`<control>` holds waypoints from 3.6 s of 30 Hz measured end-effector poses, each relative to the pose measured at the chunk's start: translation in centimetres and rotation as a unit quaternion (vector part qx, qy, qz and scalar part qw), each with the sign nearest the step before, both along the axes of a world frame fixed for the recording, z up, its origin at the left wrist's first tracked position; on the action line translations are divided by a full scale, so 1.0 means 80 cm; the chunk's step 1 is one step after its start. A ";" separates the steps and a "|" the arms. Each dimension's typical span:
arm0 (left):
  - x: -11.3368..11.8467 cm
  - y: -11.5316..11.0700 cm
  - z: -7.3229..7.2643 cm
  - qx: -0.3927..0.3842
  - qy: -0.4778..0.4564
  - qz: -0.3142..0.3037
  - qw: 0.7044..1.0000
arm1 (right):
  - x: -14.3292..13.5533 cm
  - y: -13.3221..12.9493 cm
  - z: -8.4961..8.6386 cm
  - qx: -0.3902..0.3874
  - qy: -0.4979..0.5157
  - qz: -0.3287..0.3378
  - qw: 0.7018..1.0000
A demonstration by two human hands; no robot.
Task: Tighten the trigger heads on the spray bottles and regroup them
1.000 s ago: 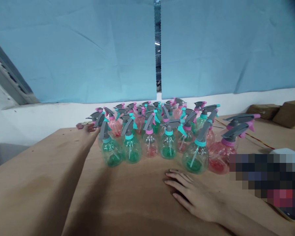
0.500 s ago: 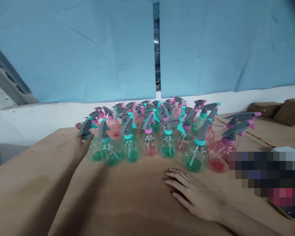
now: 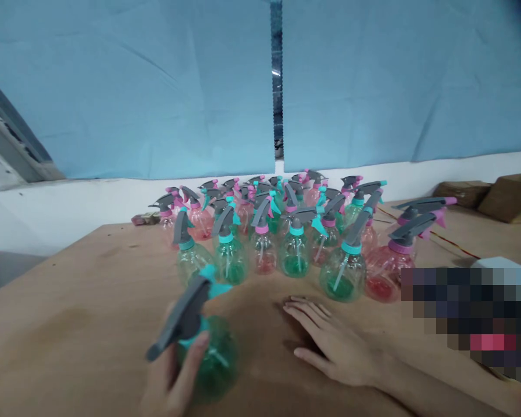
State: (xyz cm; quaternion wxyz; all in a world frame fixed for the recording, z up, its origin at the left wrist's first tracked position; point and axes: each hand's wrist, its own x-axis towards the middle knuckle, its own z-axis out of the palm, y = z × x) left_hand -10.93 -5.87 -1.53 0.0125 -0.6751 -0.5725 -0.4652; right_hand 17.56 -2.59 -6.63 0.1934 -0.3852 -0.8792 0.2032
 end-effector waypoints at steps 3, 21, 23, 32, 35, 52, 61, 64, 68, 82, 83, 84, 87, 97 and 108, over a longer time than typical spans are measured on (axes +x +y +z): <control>0.063 0.028 -0.007 -0.020 -0.009 -0.203 0.979 | 0.001 0.002 -0.015 -0.028 0.041 -0.011 0.999; 0.139 0.127 -0.009 -0.140 -0.345 -0.343 0.863 | -0.011 0.008 -0.028 -0.014 0.192 -0.128 0.973; 0.137 0.131 -0.002 -0.200 -0.327 -0.375 0.844 | -0.010 0.005 -0.030 -0.014 0.182 -0.117 0.976; 0.136 0.129 0.013 -0.284 -0.322 -0.462 0.776 | -0.009 0.004 -0.035 -0.029 0.160 -0.137 0.977; 0.137 0.126 0.014 -0.292 -0.331 -0.478 0.759 | -0.009 0.003 -0.031 -0.031 0.158 -0.136 0.978; 0.141 0.120 0.015 -0.272 -0.384 -0.447 0.761 | -0.011 0.002 -0.017 -0.013 0.168 -0.112 0.979; 0.139 0.121 0.016 -0.285 -0.352 -0.465 0.761 | -0.010 0.003 -0.023 -0.019 0.162 -0.119 0.979; 0.138 0.121 0.015 -0.286 -0.349 -0.451 0.770 | -0.009 0.003 -0.024 -0.021 0.164 -0.118 0.979; 0.138 0.120 0.015 -0.289 -0.339 -0.444 0.777 | -0.009 0.003 -0.022 -0.019 0.159 -0.114 0.981; 0.140 0.117 0.019 -0.285 -0.343 -0.461 0.767 | -0.008 0.003 -0.026 -0.020 0.153 -0.123 0.980; 0.140 0.117 0.020 -0.284 -0.344 -0.459 0.768 | -0.008 0.003 -0.026 -0.020 0.153 -0.125 0.980; 0.140 0.116 0.021 -0.283 -0.345 -0.457 0.770 | -0.008 0.002 -0.026 -0.020 0.153 -0.125 0.980; 0.141 0.116 0.022 -0.279 -0.344 -0.454 0.773 | -0.008 0.002 -0.025 -0.022 0.154 -0.119 0.981; 0.140 0.115 0.015 -0.277 -0.327 -0.443 0.787 | -0.008 0.002 -0.022 -0.016 0.160 -0.112 0.981; 0.115 0.077 -0.010 -0.192 -0.233 -0.289 0.909 | -0.007 0.003 -0.033 -0.018 0.145 -0.111 0.983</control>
